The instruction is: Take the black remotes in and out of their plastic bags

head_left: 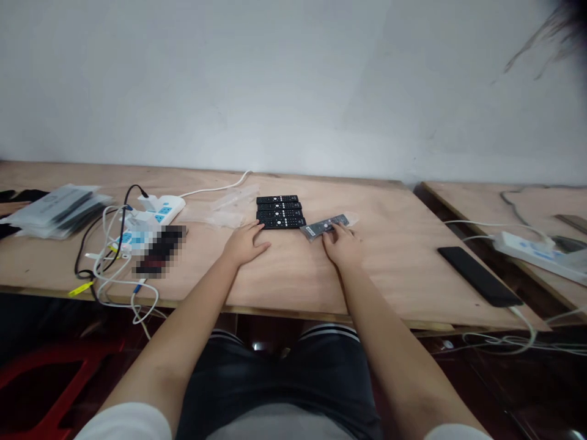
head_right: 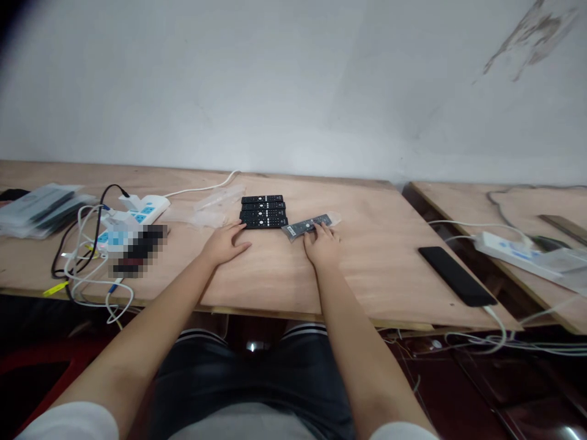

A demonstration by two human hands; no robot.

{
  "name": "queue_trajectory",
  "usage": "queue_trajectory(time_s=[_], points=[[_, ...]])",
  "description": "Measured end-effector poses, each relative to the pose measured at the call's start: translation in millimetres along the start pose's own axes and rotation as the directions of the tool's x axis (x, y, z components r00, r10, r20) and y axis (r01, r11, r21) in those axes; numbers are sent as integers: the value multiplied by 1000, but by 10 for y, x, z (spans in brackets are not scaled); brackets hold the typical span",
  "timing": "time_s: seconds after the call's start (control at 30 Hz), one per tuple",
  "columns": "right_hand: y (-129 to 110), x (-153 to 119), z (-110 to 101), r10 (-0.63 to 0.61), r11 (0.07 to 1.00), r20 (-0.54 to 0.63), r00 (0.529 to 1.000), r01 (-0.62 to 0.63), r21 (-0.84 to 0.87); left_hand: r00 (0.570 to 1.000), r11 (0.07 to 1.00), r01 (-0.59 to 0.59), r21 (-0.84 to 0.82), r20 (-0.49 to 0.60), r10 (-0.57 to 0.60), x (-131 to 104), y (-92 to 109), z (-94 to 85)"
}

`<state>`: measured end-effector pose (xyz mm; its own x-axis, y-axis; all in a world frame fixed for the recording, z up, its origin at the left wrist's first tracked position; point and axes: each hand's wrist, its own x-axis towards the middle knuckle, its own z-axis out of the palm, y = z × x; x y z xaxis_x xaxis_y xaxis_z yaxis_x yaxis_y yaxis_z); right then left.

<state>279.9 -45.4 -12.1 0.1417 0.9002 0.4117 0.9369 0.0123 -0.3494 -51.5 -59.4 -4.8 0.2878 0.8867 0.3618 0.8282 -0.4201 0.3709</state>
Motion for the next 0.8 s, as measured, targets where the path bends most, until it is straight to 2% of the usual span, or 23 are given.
queue_trajectory(time_s=[0.17,0.3,0.4,0.47,0.53,0.63,0.8], points=[[14,88,32,32,999,43,999,-30,-41,1000,1000,-1,3,5,1,1,0,4],[84,178,95,9,1000,0,1000,-9,-13,1000,1000,-3,7,2,3,-1,-2,13],[133,236,147,-111,992,-55,992,113,48,1000,1000,4,6,10,-4,0,0,12],[156,264,179,-216,972,-34,976,218,85,1000,1000,7,2,17,-7,1,3,8],[171,283,210,-265,960,14,964,263,95,1000,1000,7,0,18,-7,1,4,5],[188,305,253,-236,971,28,971,234,57,1000,1000,0,-1,9,0,0,-1,7],[201,342,282,-63,996,0,998,63,-62,1000,1000,3,-5,1,-3,1,-3,8]])
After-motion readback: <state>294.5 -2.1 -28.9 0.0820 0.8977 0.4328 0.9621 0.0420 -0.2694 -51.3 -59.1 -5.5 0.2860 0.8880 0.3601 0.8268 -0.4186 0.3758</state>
